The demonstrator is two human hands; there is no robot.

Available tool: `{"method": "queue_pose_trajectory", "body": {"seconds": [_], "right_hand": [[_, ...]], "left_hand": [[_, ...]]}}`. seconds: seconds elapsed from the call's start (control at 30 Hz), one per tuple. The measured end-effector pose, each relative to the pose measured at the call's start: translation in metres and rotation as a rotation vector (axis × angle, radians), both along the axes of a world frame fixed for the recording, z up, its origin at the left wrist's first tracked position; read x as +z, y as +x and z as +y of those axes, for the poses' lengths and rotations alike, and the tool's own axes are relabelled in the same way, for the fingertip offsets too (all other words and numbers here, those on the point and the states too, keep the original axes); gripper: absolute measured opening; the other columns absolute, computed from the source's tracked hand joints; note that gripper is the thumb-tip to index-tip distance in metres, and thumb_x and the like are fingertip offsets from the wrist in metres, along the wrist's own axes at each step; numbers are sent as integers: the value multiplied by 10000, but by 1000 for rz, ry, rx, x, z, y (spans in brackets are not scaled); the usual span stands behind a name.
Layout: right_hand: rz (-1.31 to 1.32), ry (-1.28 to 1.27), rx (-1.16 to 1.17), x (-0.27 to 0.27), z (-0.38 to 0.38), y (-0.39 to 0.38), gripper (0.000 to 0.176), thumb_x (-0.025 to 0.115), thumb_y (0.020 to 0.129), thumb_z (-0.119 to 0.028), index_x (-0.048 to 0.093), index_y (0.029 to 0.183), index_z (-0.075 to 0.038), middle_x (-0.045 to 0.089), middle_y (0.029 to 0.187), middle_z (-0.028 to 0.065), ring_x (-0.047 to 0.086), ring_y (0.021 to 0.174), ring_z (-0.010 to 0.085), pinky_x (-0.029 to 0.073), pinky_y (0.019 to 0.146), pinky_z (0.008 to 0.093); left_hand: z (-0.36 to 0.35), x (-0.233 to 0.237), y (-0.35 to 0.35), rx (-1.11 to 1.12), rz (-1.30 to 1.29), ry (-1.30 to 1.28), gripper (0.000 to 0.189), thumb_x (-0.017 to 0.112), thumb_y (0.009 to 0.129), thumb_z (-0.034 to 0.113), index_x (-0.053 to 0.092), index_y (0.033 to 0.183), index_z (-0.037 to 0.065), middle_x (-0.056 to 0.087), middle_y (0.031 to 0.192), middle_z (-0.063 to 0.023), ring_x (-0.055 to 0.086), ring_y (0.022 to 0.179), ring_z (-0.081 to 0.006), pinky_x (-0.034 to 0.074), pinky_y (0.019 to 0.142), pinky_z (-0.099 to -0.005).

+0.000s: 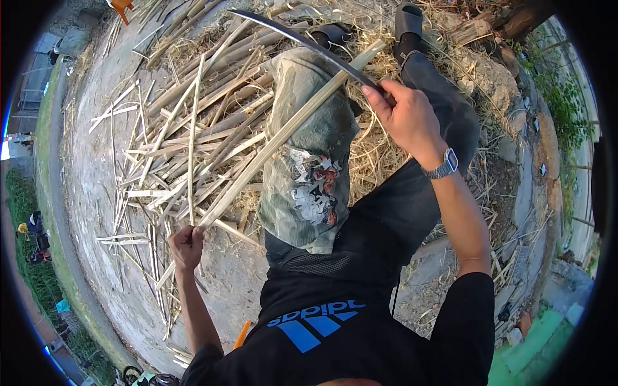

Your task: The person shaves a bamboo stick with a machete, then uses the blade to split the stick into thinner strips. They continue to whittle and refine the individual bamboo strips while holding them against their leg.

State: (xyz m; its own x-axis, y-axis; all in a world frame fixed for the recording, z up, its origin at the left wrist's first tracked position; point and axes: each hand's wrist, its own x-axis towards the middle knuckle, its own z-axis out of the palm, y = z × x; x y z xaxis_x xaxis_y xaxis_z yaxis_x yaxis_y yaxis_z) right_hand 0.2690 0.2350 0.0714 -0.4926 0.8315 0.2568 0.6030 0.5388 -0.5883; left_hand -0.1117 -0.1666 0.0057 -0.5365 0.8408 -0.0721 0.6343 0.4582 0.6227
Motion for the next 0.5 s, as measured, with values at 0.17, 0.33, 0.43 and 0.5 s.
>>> {"method": "queue_pose_trajectory", "body": {"seconds": [0.17,0.33,0.43,0.5], "right_hand": [[-118,227,-207,-29,62,4,536,557,1039,-533,700,872,-44,623,596,178,618,559,396,456,510,461],[-277,25,-407,-60,152,66,611,518,1038,-571,719,933,-4,673,696,223,633,548,383,494,532,453],[-22,-129,-478,-52,112,75,591,560,1027,-565,739,991,-3,666,685,156,585,459,262,469,465,373],[465,-457,-387,-24,81,57,536,618,1009,-548,754,1046,-31,584,639,42,509,431,107,404,410,273]], "left_hand": [[8,9,7,-16,88,-3,394,703,996,231,660,683,-5,487,485,-18,401,452,-76,320,446,-291],[-40,-10,-16,28,49,50,376,680,997,220,681,689,3,519,470,-25,491,438,-94,360,452,-290],[-29,-7,8,116,-56,-74,398,667,1005,218,662,671,1,561,502,-25,501,459,-82,373,461,-286],[-16,-7,9,90,-79,-84,405,662,1011,214,651,671,-5,565,512,-26,497,472,-71,370,462,-284]]}}
